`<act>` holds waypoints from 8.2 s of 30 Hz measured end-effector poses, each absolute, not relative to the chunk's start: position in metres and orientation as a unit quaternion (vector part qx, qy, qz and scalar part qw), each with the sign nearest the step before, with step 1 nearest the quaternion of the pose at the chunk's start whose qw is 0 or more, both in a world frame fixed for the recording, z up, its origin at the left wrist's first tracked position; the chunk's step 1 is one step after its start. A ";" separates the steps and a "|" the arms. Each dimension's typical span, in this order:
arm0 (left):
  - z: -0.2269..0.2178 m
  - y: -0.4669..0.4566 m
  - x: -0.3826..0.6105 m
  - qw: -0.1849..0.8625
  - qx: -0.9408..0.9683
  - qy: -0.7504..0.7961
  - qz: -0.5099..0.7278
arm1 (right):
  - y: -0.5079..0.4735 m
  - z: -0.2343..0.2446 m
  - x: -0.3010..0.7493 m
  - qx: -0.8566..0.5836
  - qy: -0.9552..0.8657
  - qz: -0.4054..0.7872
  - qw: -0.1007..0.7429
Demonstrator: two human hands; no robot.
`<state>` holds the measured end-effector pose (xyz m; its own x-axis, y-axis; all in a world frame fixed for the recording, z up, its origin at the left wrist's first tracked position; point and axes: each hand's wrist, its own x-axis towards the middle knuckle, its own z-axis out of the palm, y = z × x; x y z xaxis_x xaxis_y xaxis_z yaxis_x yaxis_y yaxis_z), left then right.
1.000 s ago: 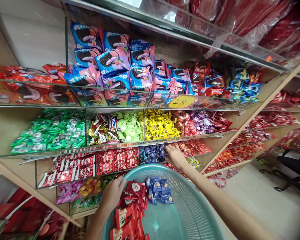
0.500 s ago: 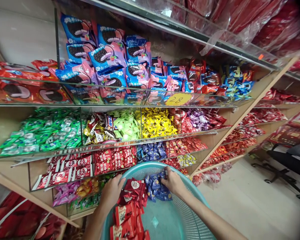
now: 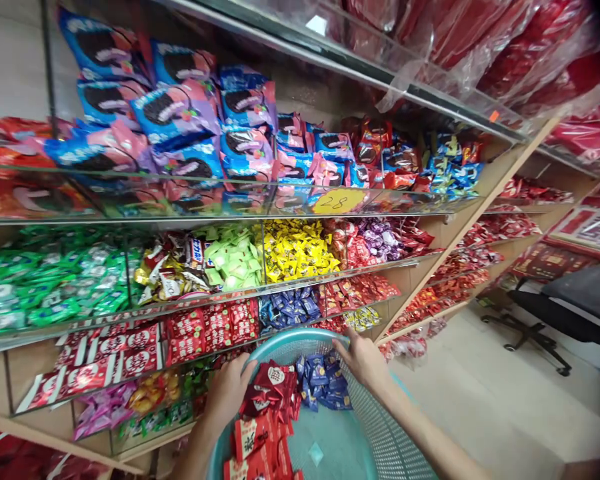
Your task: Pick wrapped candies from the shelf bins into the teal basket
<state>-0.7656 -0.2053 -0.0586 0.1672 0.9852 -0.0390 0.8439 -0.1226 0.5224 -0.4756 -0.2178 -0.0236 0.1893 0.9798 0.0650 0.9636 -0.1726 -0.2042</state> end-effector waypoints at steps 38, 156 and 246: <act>-0.080 -0.074 -0.136 0.259 0.864 0.417 0.112 | -0.238 -0.058 0.125 -0.936 -0.341 0.079 0.042; -0.050 0.086 0.522 0.207 0.727 0.638 0.149 | 0.063 -0.079 0.711 -0.221 -0.962 0.144 0.078; -0.080 0.090 0.443 0.194 0.789 0.577 0.086 | 0.053 -0.051 0.633 -0.511 -0.769 0.137 0.359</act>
